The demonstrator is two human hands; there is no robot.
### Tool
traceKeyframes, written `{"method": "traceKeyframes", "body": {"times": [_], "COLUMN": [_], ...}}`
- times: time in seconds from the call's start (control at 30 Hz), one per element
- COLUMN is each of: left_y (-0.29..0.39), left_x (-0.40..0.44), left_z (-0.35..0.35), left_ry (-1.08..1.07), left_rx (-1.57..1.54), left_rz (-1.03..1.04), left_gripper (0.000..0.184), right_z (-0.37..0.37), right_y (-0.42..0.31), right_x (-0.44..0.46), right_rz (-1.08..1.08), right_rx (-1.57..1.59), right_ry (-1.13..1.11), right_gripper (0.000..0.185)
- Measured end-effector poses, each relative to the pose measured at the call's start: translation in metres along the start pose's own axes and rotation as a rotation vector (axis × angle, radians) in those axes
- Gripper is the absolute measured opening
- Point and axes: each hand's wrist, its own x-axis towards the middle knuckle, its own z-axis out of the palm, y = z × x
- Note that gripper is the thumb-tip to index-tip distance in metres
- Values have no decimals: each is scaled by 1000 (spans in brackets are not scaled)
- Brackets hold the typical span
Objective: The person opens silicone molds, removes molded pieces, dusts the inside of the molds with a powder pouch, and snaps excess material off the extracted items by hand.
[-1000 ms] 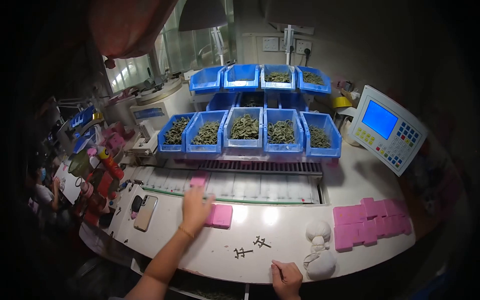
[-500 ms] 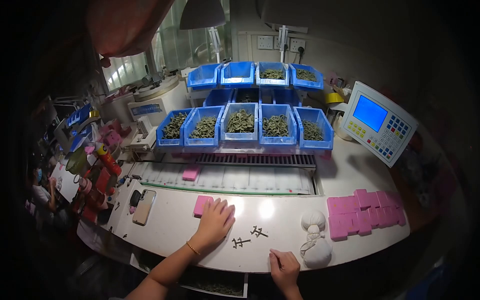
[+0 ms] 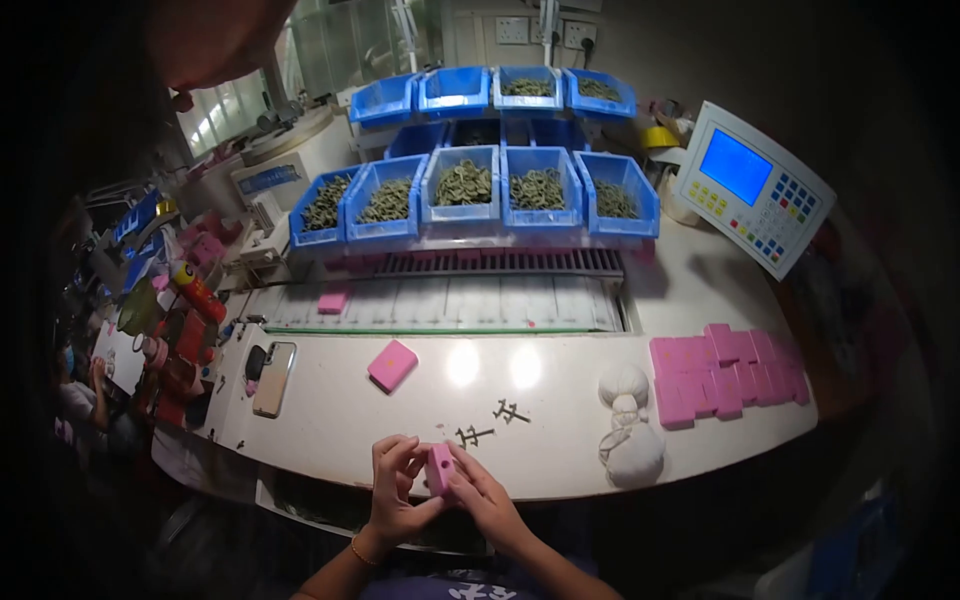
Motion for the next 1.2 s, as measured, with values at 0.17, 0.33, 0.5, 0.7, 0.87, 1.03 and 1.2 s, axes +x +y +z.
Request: {"method": "traceKeyframes", "body": {"times": [0.17, 0.33, 0.5, 0.7, 0.87, 1.03, 1.2], "left_y": [33, 14, 8, 13, -2, -1, 17], "left_x": [1, -10, -15, -18, -43, -58, -27], "left_z": [0, 8, 15, 12, -6, -34, -66], "left_ry": [-55, -32, -32, -8, 152, 341, 247], "left_rx": [689, 521, 518, 342, 599, 275, 404], "left_rz": [10, -4, 50, -15, 100, -107, -236], "left_gripper": [70, 60, 60, 69, 68, 38, 20], "right_z": [1, -4, -2, -7, 13, 34, 35], "right_y": [14, 31, 17, 6, 12, 9, 6], "right_x": [4, 0, -8, -8, 19, 50, 67], "right_rz": [-219, -256, -303, -193, -168, -26, 2], "right_rx": [-453, -425, -505, -229, -282, -261, -490], "right_ry": [-81, -14, 52, 123, 20, -180, -392], "right_gripper": [55, 50, 49, 43, 37, 31, 27]}}
